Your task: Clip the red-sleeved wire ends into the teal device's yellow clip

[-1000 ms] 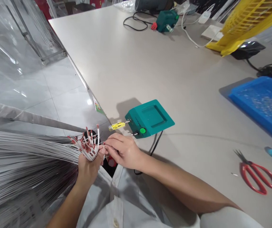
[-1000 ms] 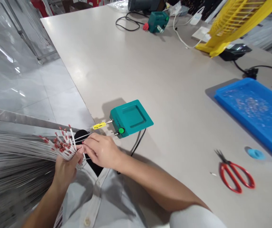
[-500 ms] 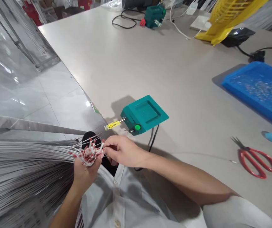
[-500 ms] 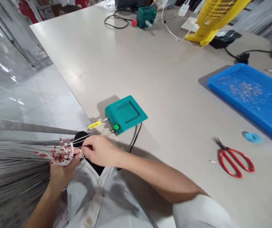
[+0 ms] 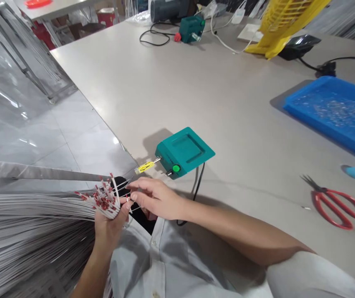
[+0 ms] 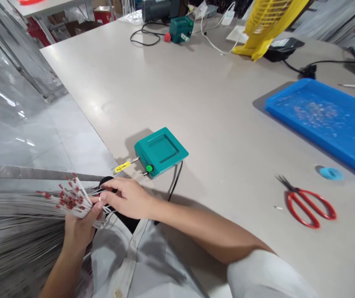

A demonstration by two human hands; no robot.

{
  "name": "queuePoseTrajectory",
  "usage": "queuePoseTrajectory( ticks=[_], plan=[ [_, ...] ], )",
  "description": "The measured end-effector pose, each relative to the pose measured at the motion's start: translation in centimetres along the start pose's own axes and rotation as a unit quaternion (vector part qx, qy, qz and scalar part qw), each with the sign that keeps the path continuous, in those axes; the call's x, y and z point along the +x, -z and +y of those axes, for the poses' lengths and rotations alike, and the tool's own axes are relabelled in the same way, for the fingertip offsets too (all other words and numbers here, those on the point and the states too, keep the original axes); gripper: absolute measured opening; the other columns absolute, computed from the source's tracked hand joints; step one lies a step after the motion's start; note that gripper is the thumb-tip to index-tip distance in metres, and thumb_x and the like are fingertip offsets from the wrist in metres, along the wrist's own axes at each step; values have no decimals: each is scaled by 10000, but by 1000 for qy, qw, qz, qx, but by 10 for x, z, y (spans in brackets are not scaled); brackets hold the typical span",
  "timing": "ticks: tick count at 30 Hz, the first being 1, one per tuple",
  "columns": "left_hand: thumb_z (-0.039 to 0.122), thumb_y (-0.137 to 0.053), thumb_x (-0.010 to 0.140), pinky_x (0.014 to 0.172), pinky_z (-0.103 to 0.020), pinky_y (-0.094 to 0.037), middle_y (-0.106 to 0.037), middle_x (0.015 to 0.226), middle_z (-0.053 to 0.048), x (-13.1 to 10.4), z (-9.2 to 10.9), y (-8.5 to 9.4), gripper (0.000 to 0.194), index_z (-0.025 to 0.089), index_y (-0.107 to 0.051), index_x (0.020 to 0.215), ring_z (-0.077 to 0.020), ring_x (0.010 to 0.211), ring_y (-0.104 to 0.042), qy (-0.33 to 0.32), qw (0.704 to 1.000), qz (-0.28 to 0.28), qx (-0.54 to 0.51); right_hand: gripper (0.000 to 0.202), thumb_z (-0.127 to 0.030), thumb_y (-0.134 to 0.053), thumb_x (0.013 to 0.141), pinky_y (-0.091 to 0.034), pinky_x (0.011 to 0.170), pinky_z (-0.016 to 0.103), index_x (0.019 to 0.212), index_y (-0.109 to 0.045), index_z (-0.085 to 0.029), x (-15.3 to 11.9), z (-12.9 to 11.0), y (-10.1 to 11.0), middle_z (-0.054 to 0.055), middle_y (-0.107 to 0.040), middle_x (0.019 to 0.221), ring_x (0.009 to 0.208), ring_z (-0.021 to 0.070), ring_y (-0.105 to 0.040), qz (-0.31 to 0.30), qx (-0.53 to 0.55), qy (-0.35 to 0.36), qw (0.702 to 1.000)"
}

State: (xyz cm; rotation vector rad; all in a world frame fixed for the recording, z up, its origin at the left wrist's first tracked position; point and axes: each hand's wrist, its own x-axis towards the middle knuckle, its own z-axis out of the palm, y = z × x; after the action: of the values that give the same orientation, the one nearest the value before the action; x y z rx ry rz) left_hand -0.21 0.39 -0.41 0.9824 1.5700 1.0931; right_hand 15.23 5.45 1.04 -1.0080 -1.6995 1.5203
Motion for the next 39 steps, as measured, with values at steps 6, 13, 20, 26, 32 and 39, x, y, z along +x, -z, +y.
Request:
queuePoseTrajectory(
  ticks=[6,13,20,26,32,39],
  plan=[
    [227,-646,635,423,-221,-302,-422,428,53,-3,13,-8,160,161,-560,518,-85,421,-366,13,999,-21,44,218,-142,-398,837,-374,524,266,747,-596,-118,0,8,5,51,-567,687,582,132,-500,-15,-445,310,840],
    [258,-635,682,495,-216,-345,-466,476,61,5,10,-11,98,165,-616,707,-94,475,-426,52,998,20,-3,177,-175,-442,829,-333,533,297,734,-586,-138,-1,1,19,58,-573,684,584,152,-492,-1,-564,263,782],
    [238,-638,715,539,-217,-355,-500,511,78,14,15,-19,397,152,-580,1098,-79,487,-423,43,997,-11,-60,216,-76,-406,850,-334,679,352,897,-613,-115,12,-18,55,106,-633,840,809,222,-524,20,-665,194,721],
    [217,-706,639,497,-220,-346,-586,560,32,26,15,-29,411,113,-623,1027,-72,473,-452,37,986,-5,-163,119,-126,-479,817,-296,672,364,796,-595,-144,29,-29,62,76,-609,729,716,217,-516,-19,-700,165,694],
    [208,-749,595,476,-221,-331,-589,555,22,34,14,-37,447,98,-641,1015,-59,456,-445,43,975,4,-218,139,-127,-518,792,-271,736,386,707,-625,-151,37,-27,66,73,-634,693,750,208,-506,-76,-696,175,692],
    [202,-768,569,437,-207,-307,-553,520,37,45,8,-41,430,90,-661,970,-47,440,-398,34,977,11,-209,194,-70,-516,763,-250,774,397,634,-631,-158,43,-24,69,55,-648,647,751,190,-521,-114,-678,178,704]
  ],
)
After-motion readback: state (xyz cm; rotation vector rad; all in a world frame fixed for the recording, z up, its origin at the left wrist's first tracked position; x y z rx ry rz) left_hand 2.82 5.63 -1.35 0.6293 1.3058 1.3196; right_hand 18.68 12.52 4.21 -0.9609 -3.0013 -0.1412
